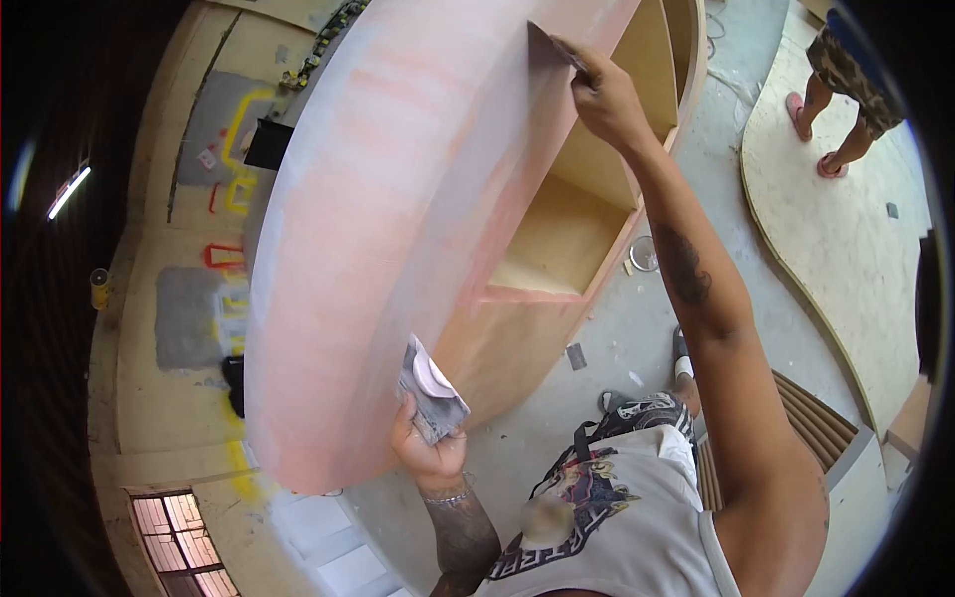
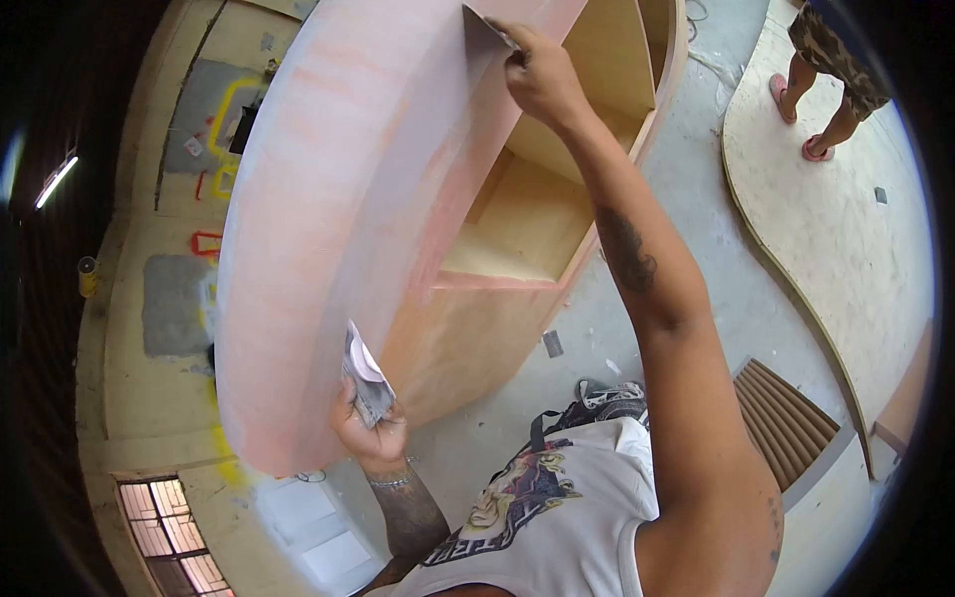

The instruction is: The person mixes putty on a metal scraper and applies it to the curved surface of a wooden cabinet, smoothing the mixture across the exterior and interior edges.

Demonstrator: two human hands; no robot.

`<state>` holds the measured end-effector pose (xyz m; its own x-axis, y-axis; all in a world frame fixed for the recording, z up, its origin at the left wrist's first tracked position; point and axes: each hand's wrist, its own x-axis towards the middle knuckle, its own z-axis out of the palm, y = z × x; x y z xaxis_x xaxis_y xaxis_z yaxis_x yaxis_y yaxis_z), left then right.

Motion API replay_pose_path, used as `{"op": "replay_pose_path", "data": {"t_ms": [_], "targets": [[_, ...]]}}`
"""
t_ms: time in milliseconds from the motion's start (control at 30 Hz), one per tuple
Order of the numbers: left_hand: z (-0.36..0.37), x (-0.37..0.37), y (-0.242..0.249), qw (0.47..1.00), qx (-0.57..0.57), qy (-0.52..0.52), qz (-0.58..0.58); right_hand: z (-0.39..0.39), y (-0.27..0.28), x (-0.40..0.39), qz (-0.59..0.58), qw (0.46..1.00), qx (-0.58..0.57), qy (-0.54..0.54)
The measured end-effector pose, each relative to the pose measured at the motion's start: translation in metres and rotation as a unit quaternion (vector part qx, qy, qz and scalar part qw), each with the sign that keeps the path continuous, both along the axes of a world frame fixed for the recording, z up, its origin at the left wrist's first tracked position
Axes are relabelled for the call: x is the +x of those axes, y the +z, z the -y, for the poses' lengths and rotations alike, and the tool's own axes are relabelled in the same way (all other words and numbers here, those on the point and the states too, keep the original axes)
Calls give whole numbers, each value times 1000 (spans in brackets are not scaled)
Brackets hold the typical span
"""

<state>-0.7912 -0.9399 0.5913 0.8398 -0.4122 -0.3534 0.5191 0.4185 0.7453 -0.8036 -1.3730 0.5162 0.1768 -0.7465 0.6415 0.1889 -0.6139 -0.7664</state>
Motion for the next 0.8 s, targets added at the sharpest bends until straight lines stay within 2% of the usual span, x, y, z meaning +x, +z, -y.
{"op": "replay_pose_path", "data": {"t_ms": [133, 300, 633, 733, 800], "targets": [[-26, 2, -6, 1000, -4, 1, -13, -63, 5, 7, -41, 999, 16, -4], [-42, 6, -10, 1000, 12, 7, -10, -155, 7, 21, -3, 999, 38, 10], [-37, 5, -8, 999, -2, 36, 7, -301, 24, 31, -16, 996, 56, 70], [-54, 23, -28, 996, -77, -49, -11, -302, 13, -2, -42, 955, 21, 293], [-58, 32, -40, 976, -152, -144, -55, -288, 18, -35, -12, 933, -65, 354]]}}
